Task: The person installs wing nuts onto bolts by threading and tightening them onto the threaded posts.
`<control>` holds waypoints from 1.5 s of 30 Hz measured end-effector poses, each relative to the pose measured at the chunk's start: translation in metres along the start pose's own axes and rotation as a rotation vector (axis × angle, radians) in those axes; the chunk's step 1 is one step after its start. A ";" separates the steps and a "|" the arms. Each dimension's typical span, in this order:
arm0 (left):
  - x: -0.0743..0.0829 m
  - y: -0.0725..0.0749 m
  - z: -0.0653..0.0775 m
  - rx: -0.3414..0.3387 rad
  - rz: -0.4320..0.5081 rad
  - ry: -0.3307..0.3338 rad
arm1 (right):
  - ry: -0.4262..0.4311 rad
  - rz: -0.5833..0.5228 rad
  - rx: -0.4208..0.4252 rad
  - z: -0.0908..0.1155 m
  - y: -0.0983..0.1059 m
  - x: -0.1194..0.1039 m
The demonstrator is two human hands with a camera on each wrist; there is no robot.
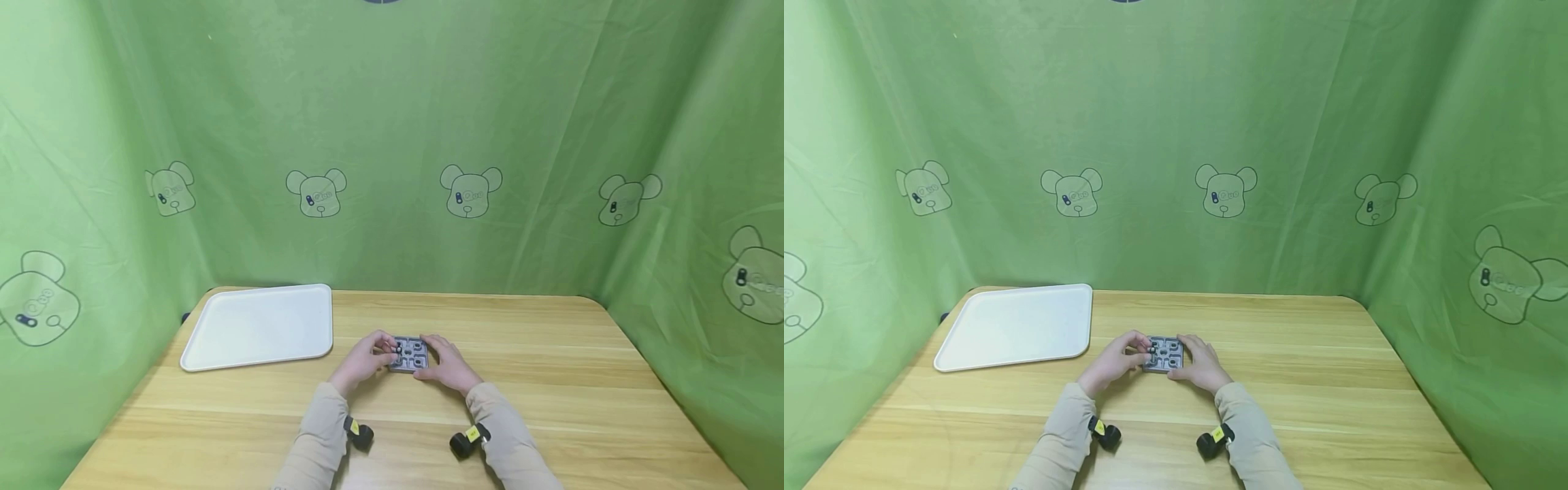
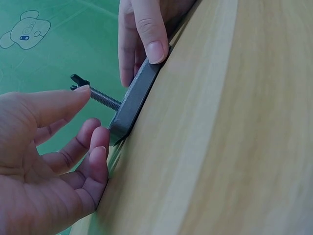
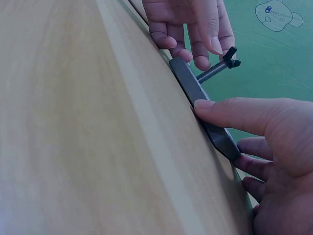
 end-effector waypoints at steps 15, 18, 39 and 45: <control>0.000 -0.002 -0.002 -0.011 -0.046 0.001 | 0.009 0.007 0.001 -0.001 0.000 0.001; 0.002 -0.002 -0.001 -0.013 -0.050 -0.008 | 0.011 0.001 0.002 -0.001 0.000 0.001; -0.002 0.000 0.001 0.003 0.033 0.028 | 0.012 0.004 0.001 -0.001 0.000 0.000; -0.003 0.001 0.002 0.013 0.051 0.033 | 0.011 0.015 0.002 -0.002 0.000 0.001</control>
Point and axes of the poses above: each hand's wrist, its own z-axis away from the middle knuckle, its own y-axis out of the back of the hand, x = y × z, the point moved 10 cm from there along -z, towards the middle knuckle, and after that the axes turned 7 degrees about -x, right-handed, at the moved point
